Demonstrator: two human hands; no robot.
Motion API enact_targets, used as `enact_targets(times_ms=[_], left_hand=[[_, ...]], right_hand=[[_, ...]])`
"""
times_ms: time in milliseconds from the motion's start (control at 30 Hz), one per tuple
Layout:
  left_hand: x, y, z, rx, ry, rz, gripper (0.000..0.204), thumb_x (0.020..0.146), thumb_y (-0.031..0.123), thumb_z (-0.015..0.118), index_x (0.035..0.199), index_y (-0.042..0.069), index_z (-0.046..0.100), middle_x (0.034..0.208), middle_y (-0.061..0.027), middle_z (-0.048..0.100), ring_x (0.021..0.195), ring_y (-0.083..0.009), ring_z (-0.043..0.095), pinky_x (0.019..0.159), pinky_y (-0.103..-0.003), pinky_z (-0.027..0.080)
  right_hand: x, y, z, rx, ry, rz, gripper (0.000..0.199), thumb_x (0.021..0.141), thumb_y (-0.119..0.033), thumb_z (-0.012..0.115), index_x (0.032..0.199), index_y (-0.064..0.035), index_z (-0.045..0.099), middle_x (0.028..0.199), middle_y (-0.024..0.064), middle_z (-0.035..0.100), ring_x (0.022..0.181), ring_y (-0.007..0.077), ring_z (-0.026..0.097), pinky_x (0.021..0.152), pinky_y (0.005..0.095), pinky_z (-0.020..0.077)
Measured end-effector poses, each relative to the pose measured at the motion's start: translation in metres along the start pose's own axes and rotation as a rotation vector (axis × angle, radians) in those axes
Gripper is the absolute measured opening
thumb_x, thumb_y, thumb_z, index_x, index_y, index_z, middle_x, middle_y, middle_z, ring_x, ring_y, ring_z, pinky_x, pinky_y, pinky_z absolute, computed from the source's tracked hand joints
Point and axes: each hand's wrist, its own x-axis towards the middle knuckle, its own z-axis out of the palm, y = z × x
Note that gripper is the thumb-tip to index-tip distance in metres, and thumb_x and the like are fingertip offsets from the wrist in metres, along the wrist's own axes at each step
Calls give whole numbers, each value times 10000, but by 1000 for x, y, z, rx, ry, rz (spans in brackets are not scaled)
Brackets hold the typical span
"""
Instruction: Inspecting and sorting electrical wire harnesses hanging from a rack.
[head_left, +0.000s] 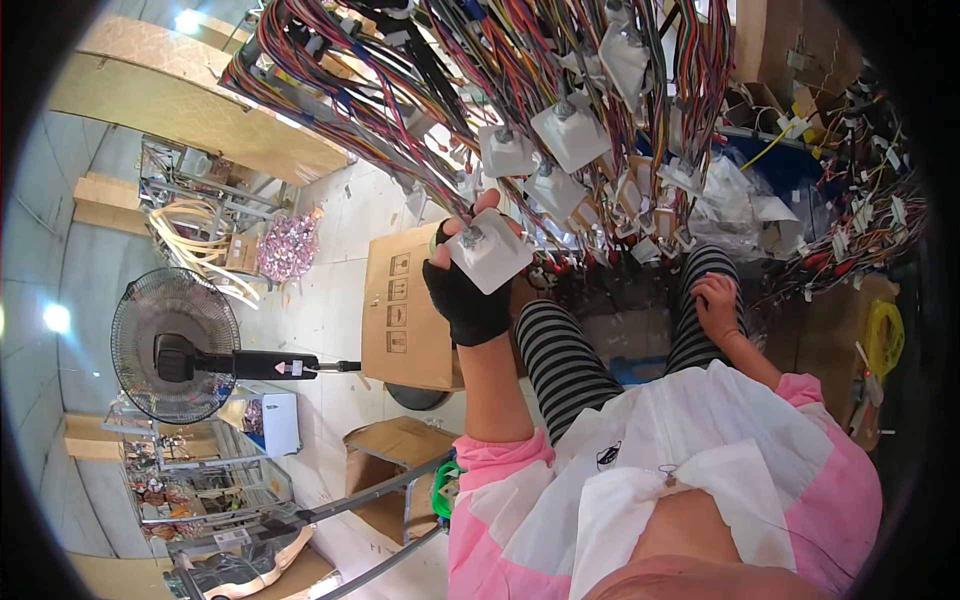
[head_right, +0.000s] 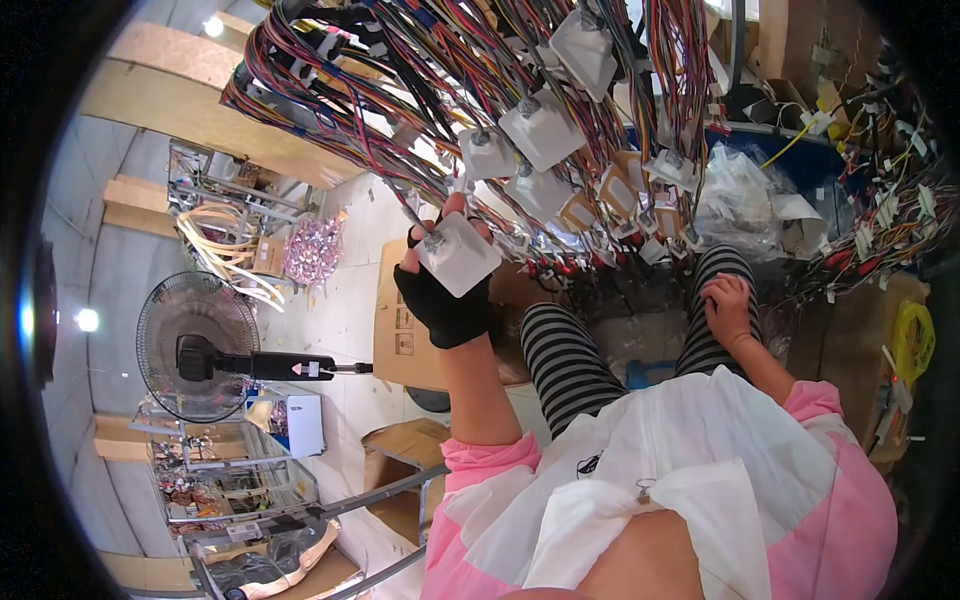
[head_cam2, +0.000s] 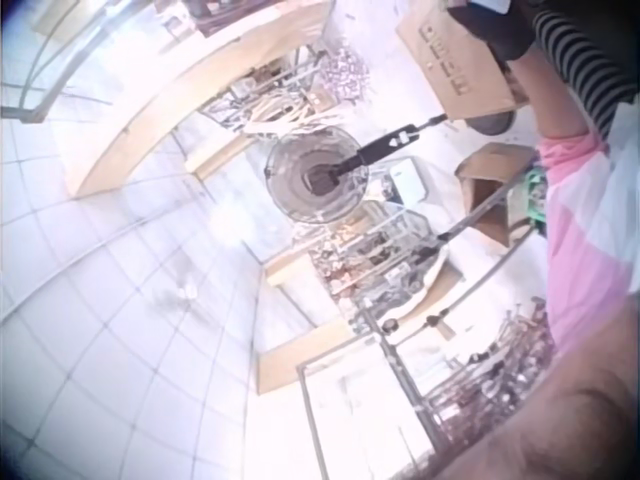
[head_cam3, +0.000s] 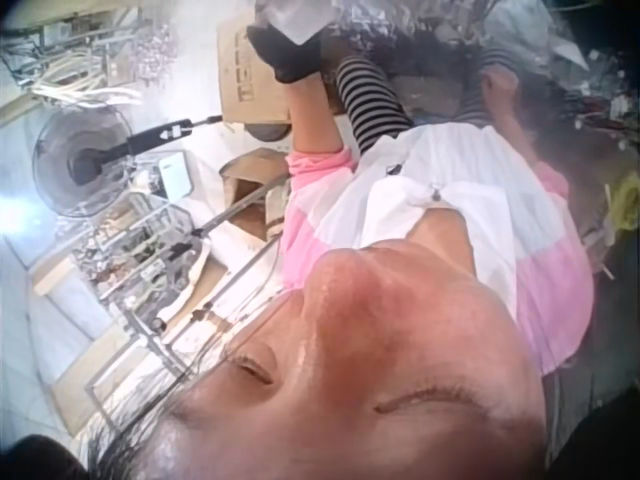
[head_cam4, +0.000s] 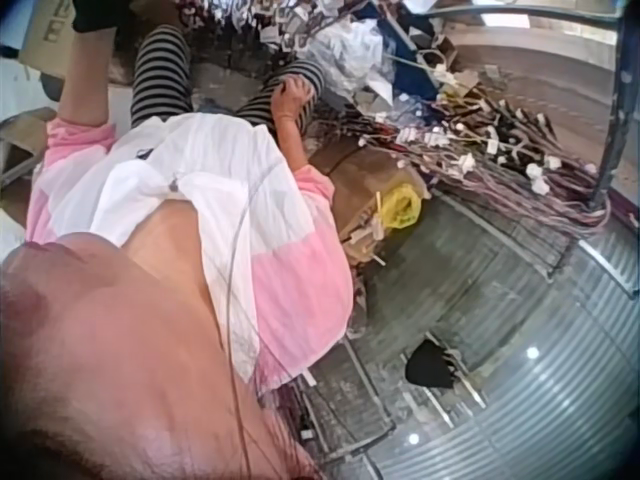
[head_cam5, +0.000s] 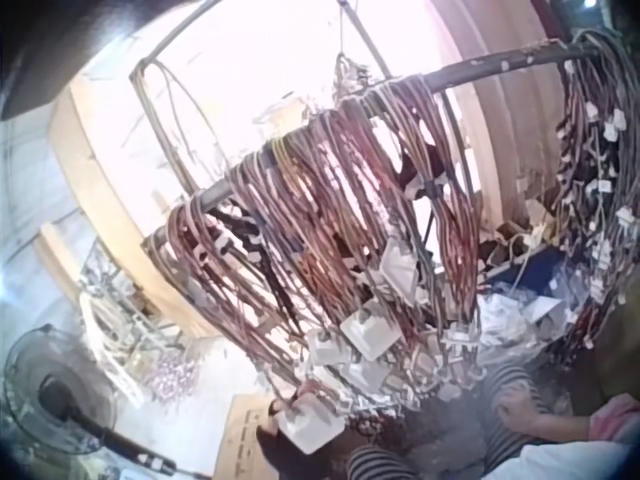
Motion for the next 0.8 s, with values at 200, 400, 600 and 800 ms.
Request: enact_targets(times_ms=[200, 400, 600, 800], left_hand=[[6, -2, 4, 70, -40, 10, 316, 791, 365, 578, 1043, 187, 645, 1212, -225, 533, 798, -370, 558, 676, -408, 466], [14, -3, 11, -68, -70, -51, 342, 787, 394, 596, 1047, 171, 596, 1121, -239, 567, 785, -366, 583, 571, -396, 515], [16, -5, 15, -141, -65, -89, 375, 777, 407, 612, 1062, 169, 567, 1098, -244, 577, 773, -369, 584, 575, -392, 511], [18, -10, 12, -143, -130, -105, 417, 793, 411, 593, 1127, 163, 556, 1113, -264, 563, 799, -378, 587, 607, -400, 514]], right_hand=[[0, -1, 0, -8, -12, 12, 122, 703, -14, 582, 793, -96, 586, 919, 43, 596, 1092, 266, 495, 988, 459, 284], [1, -1, 1, -5, -25, 28, 114, 709, -15, 580, 793, -90, 587, 921, 47, 596, 1095, 271, 493, 985, 462, 287], [3, -7, -3, -37, -2, -1, 116, 706, -2, 581, 789, -83, 588, 920, 59, 594, 1066, 278, 507, 966, 439, 319], [51, -84, -47, 404, -22, -286, 234, 686, 87, 576, 863, -58, 624, 870, 95, 597, 866, 281, 590, 749, 331, 477]])
